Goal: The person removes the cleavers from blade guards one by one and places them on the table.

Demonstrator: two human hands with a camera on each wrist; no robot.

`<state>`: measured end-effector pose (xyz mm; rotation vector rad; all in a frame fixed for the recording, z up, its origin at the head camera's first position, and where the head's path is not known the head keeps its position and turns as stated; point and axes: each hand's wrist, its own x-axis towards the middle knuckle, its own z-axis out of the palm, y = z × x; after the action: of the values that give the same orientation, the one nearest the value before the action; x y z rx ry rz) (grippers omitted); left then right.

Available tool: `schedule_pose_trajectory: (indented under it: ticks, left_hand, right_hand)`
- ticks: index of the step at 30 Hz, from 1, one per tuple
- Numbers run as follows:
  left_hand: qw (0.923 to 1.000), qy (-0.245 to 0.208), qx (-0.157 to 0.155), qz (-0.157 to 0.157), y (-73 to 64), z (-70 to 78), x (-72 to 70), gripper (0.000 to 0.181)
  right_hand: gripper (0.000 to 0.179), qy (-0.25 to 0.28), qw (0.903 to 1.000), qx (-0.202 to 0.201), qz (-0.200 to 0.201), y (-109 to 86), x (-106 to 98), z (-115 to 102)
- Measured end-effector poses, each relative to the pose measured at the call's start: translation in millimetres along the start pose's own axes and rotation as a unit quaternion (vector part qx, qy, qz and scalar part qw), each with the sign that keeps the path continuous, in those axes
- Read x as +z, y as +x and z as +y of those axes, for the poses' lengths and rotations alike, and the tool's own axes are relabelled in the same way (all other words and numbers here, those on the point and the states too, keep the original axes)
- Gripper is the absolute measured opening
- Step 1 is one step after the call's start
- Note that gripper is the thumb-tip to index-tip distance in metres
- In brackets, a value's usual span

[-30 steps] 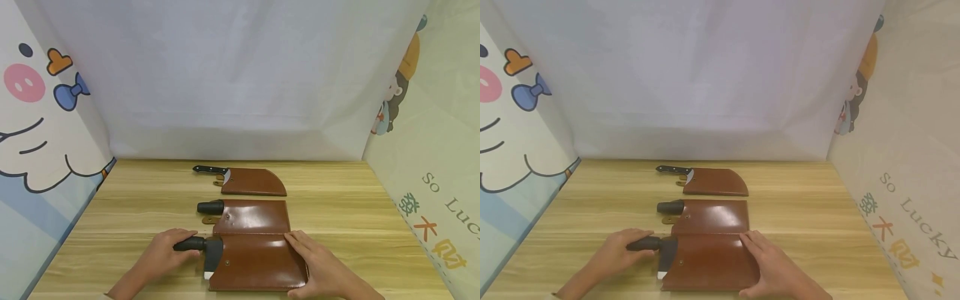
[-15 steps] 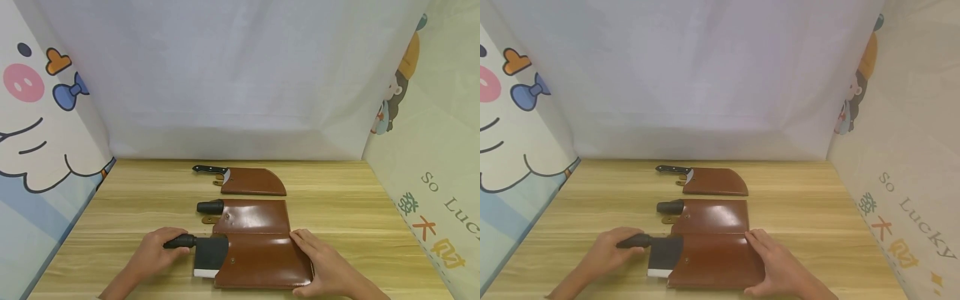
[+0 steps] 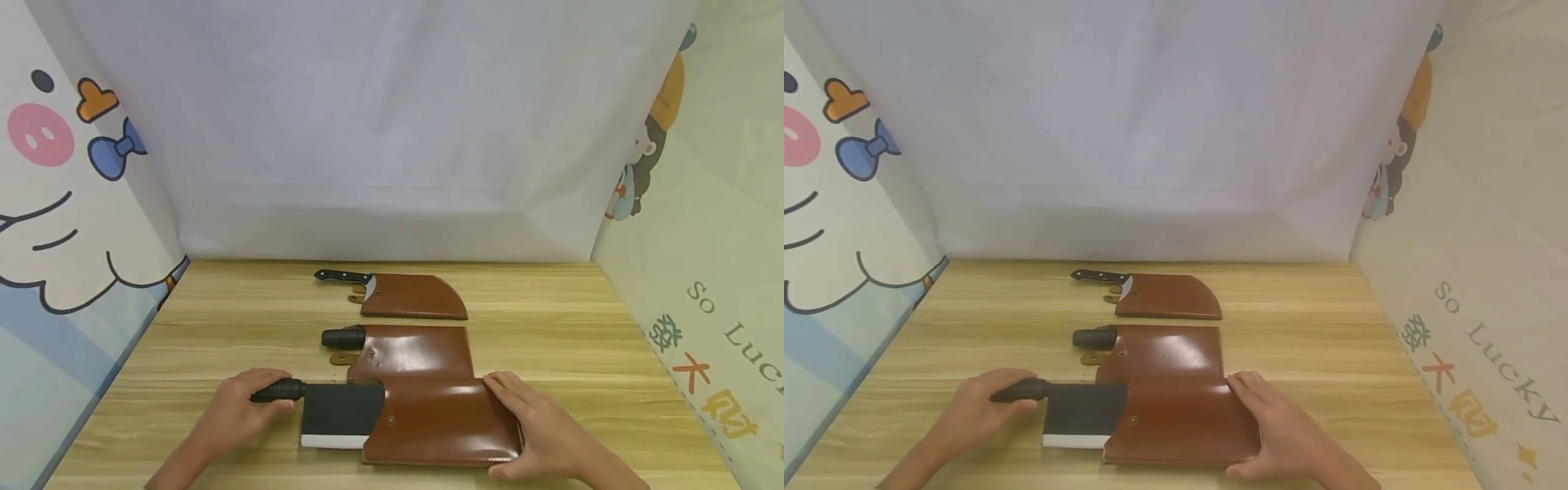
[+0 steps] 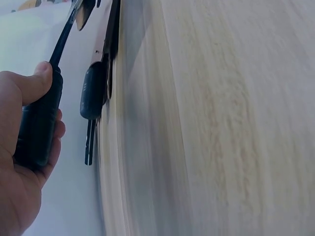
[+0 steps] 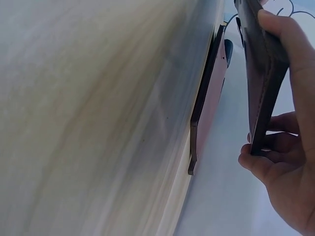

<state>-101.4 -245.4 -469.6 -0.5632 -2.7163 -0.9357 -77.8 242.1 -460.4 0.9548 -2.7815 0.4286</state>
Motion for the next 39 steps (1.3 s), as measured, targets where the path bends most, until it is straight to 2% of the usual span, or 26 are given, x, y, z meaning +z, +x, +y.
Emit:
schedule_pose_trajectory:
  ticks: [12, 20, 26, 35, 39]
  left_hand:
    - [0.9999, 0.010, -0.002, 0.011, -4.2, -13.0, -8.1, 0.041]
    - [0.9997, 0.018, -0.003, 0.019, -6.6, -17.7, -13.7, 0.040]
    - [0.9997, 0.005, -0.013, 0.018, -9.1, -19.3, -21.0, 0.040]
    - [0.9996, 0.014, -0.009, 0.021, -15.1, -26.9, -31.7, 0.039]
    - [0.9995, 0.024, -0.003, 0.020, -18.9, -30.7, -35.2, 0.039]
  right_hand:
    - [0.125, -0.021, 0.9981, -0.038, 0.043, -4.4, -2, 9]
    - [0.125, -0.021, 0.9983, -0.031, 0.044, -12.3, -9, 12]
    - [0.127, -0.016, 0.9982, -0.023, 0.053, -17.2, -15, 17]
    - [0.128, -0.022, 0.9972, -0.026, 0.067, -25.6, -21, 25]
    - [0.125, -0.027, 0.9977, -0.019, 0.059, -30.4, -23, 28]
